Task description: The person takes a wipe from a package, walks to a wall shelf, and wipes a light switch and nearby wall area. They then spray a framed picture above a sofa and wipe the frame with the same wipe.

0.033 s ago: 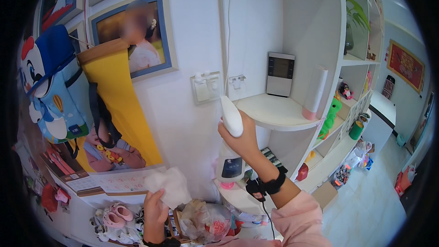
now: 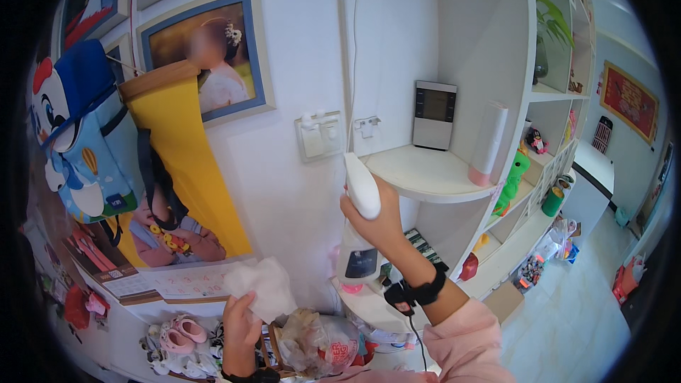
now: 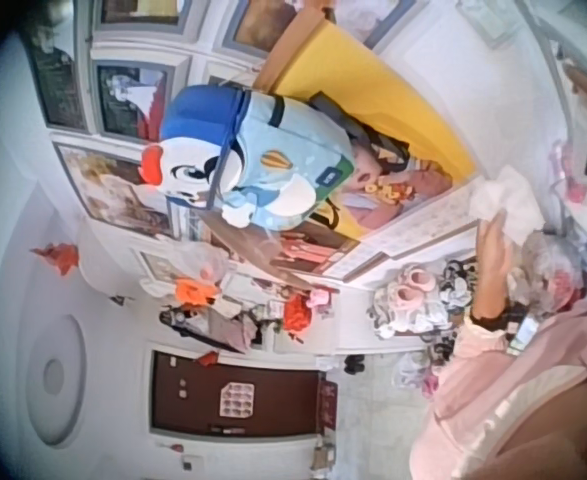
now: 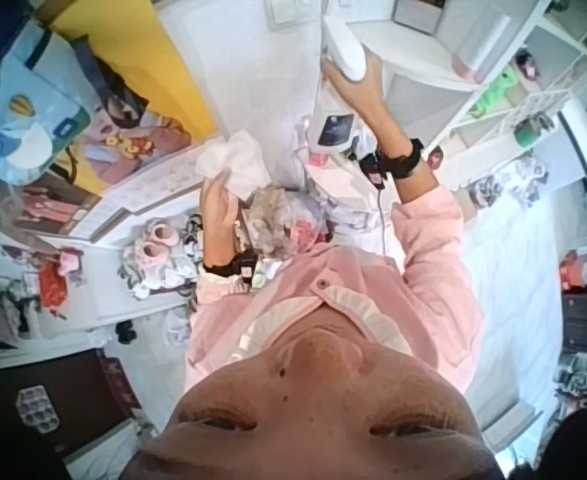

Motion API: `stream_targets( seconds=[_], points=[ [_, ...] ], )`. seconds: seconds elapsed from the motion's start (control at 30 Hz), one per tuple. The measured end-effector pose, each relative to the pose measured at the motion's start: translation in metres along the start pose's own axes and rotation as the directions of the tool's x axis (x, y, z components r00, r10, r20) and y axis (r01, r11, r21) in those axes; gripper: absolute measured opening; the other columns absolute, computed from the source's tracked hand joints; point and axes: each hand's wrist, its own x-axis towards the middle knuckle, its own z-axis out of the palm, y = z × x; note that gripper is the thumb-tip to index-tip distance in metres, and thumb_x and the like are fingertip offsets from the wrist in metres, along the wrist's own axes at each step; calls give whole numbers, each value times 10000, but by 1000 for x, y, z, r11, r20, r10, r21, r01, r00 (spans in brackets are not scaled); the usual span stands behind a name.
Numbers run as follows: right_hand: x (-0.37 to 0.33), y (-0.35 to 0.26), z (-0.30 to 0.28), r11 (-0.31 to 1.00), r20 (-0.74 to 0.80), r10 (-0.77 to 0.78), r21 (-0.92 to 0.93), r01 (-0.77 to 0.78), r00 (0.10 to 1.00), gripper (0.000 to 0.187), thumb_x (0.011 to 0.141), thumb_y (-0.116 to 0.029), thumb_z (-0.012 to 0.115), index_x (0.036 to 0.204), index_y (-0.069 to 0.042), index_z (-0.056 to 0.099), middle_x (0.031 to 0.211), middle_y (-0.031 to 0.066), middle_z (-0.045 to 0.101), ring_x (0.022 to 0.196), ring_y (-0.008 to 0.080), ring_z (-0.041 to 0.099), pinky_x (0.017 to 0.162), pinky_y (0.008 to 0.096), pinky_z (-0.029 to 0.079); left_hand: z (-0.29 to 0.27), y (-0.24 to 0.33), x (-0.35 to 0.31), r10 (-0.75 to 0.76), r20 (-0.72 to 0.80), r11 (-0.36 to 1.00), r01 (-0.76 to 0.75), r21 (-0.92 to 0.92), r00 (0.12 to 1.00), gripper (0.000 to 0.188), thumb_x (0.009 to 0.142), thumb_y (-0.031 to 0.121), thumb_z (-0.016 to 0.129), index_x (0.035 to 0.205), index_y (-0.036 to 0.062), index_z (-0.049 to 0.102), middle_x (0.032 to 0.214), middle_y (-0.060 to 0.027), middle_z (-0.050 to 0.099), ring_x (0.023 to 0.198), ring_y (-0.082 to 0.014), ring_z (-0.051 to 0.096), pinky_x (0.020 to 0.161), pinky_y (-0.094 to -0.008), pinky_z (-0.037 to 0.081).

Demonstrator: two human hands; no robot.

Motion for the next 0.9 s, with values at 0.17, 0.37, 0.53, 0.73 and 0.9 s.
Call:
stream_targets(
  seconds=[0.17, 0.37, 0.53, 0.73, 0.9],
  points=[
    [-48, -20, -39, 998, 104, 66, -10, -65, 992, 265, 679, -47, 638, 934, 9, 587, 803, 115, 614, 662, 179, 600, 625, 285, 474, 16, -2, 14, 102, -34, 993, -100, 70, 994, 461, 845, -2, 462, 1285, -28, 325, 1257, -158, 446, 1167, -278, 445, 980, -425, 355],
    [-100, -40, -98, 970, 210, 239, -98, -222, 948, 356, 666, -22, 631, 1014, 11, 563, 850, 95, 625, 702, 148, 606, 635, 264, 477, 41, -3, 39, 236, -9, 965, -233, 124, 972, 445, 863, 22, 459, 1286, -19, 330, 1255, -134, 452, 1160, -253, 451, 977, -405, 358],
    [-141, -37, -151, 940, 100, 339, 9, -341, 936, 408, 640, 27, 590, 1045, 36, 543, 875, 81, 614, 613, 112, 595, 587, 233, 479, 55, -9, 54, 247, 31, 963, -249, 107, 969, 413, 872, 37, 456, 1272, 0, 358, 1243, -129, 464, 1138, -252, 470, 956, -402, 384],
    [-180, -13, -216, 905, -190, 332, -214, -369, 924, 378, 710, 7, 585, 1082, 38, 527, 917, 71, 597, 652, 92, 544, 606, 231, 453, 41, -29, 58, 196, 28, 967, -198, 163, 980, 370, 867, 77, 484, 1225, 17, 414, 1213, -117, 489, 1102, -247, 495, 923, -407, 410],
    [-191, 29, -269, 866, -340, 327, -266, -424, 882, 291, 742, 11, 572, 1031, 20, 536, 881, 77, 586, 655, 114, 571, 592, 250, 458, 27, -36, 53, 143, -72, 960, -120, 252, 987, 357, 857, 125, 528, 1192, 35, 444, 1179, -95, 505, 1074, -219, 505, 904, -393, 412]
  ],
)
